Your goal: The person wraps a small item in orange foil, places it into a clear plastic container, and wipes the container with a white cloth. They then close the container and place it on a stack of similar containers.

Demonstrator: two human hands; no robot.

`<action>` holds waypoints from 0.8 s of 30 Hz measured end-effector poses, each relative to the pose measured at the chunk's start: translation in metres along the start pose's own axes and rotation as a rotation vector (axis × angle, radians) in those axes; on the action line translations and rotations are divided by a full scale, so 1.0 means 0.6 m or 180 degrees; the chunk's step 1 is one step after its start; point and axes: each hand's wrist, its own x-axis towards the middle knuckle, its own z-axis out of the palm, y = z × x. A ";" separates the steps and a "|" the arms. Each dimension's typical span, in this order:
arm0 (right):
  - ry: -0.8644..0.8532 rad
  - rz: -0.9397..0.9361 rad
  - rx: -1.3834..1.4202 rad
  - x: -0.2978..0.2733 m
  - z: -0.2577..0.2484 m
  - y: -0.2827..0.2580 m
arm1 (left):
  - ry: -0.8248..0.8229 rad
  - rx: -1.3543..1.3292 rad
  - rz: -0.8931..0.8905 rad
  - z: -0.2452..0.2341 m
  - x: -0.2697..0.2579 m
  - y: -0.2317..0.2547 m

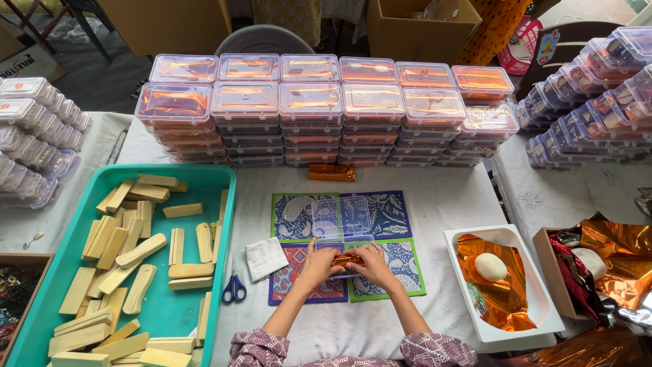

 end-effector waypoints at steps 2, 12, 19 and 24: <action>-0.0053 0.0029 -0.0002 0.002 0.003 0.004 | -0.0182 -0.0042 -0.0124 -0.003 0.000 0.002; -0.0287 0.0105 -0.0139 0.010 0.025 0.024 | -0.0476 0.0436 -0.0301 0.020 -0.012 -0.012; -0.0280 0.0084 -0.0146 0.007 0.014 0.014 | -0.0182 0.0330 -0.0129 -0.015 -0.017 0.021; -0.0255 0.0096 -0.0114 0.011 0.029 0.037 | -0.0069 0.0559 0.0031 -0.045 -0.022 0.072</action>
